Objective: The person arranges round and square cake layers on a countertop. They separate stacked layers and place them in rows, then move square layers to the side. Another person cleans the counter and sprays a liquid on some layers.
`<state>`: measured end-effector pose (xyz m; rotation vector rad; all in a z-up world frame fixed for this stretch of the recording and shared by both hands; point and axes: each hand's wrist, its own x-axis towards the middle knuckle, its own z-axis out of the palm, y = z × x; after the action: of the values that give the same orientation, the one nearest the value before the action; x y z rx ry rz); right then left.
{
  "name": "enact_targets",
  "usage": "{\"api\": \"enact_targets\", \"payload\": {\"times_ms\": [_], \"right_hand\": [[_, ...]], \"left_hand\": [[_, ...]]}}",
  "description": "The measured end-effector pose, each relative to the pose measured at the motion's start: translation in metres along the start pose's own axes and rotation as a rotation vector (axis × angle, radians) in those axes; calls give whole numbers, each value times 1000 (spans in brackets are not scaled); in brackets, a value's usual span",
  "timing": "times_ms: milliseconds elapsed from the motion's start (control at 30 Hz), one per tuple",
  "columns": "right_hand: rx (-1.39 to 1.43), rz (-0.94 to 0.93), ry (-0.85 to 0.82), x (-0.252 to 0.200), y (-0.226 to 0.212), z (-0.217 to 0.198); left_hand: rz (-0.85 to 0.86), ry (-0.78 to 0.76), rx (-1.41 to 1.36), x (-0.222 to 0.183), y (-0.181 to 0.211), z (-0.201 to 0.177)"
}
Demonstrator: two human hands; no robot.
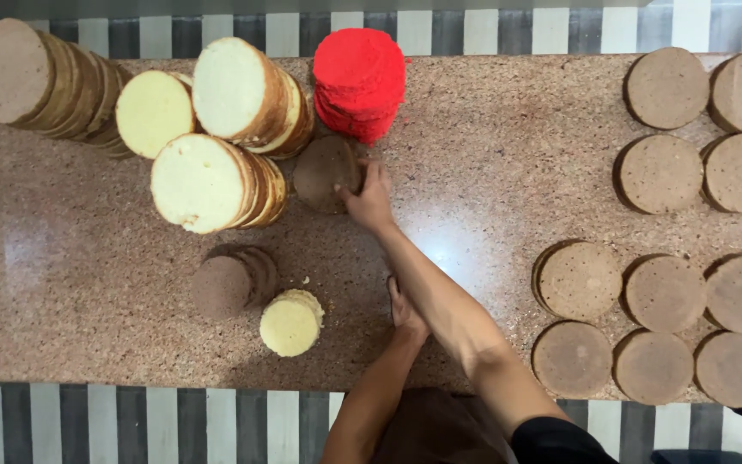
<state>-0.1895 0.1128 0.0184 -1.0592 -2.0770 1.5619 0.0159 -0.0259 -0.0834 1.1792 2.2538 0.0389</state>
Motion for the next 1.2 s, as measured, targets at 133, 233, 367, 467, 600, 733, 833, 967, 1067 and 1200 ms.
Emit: {"api": "enact_targets", "payload": {"times_ms": [133,233,367,467,600,733,833,967,1067,1200], "right_hand": [[-187,119,225,24,46,28],[28,261,181,29,62,41],[160,250,109,12,45,39],[314,234,117,14,113,49],[503,239,149,36,159,-38],[724,276,385,60,109,-196],[652,331,721,99,167,-276],[451,369,1156,143,225,-337],[362,438,1230,158,217,-352],[330,515,1147,152,187,-352]], "left_hand": [[15,263,-66,-11,-3,21],[9,198,-58,-16,18,-35],[-5,122,-41,-25,30,-75],[-43,72,-14,-28,29,-102],[-87,26,12,-14,22,-92],[23,545,-125,-18,22,-84],[23,559,-83,-16,24,-85],[45,598,-41,-14,28,-92],[19,563,-32,-15,26,-84],[18,567,-41,-17,27,-85]]}}
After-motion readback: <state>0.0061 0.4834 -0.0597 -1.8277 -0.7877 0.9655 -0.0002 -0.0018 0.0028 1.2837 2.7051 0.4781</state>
